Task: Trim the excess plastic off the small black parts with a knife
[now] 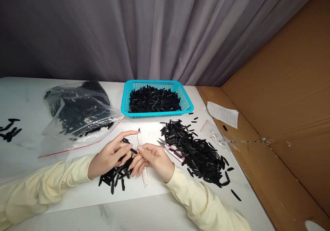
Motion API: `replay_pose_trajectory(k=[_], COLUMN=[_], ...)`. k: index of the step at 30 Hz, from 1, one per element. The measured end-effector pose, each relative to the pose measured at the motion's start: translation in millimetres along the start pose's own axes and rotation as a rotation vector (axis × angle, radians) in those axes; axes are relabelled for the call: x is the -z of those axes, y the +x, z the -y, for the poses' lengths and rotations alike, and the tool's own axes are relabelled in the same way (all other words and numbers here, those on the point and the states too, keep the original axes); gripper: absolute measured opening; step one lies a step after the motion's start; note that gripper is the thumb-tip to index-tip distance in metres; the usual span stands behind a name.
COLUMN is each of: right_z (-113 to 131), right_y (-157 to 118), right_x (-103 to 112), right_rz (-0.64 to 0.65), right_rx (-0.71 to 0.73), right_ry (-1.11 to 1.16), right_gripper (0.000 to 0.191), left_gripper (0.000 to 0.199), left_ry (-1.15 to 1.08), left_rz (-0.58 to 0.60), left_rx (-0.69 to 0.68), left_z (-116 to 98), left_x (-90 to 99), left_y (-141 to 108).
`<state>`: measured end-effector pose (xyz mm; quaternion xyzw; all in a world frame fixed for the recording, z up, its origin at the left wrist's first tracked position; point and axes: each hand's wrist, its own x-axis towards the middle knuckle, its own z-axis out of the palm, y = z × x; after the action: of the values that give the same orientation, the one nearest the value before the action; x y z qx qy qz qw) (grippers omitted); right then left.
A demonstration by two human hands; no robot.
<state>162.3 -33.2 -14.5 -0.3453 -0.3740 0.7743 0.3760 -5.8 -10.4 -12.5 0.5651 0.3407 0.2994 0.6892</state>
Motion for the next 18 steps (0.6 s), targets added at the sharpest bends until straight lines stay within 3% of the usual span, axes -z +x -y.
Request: replay_pose_trajectory(k=[10,18], right_z=[-2.8,-3.9], right_y=[-0.1,0.2], right_x=[1.3,4.4], right_rz=[0.174,0.176], right_rx=[-0.094,-0.047], right_ry=[0.126,0.156], right_gripper=[0.036,0.027], left_gripper=[0.044,0.039], left_ry=[0.211,0.296], left_rz=[-0.018,0.0], left_rx=[-0.097,-0.123], left_z=[0.2,-0.5], left_x=[-1.3,-1.1], left_y=[-4.5,-4.9])
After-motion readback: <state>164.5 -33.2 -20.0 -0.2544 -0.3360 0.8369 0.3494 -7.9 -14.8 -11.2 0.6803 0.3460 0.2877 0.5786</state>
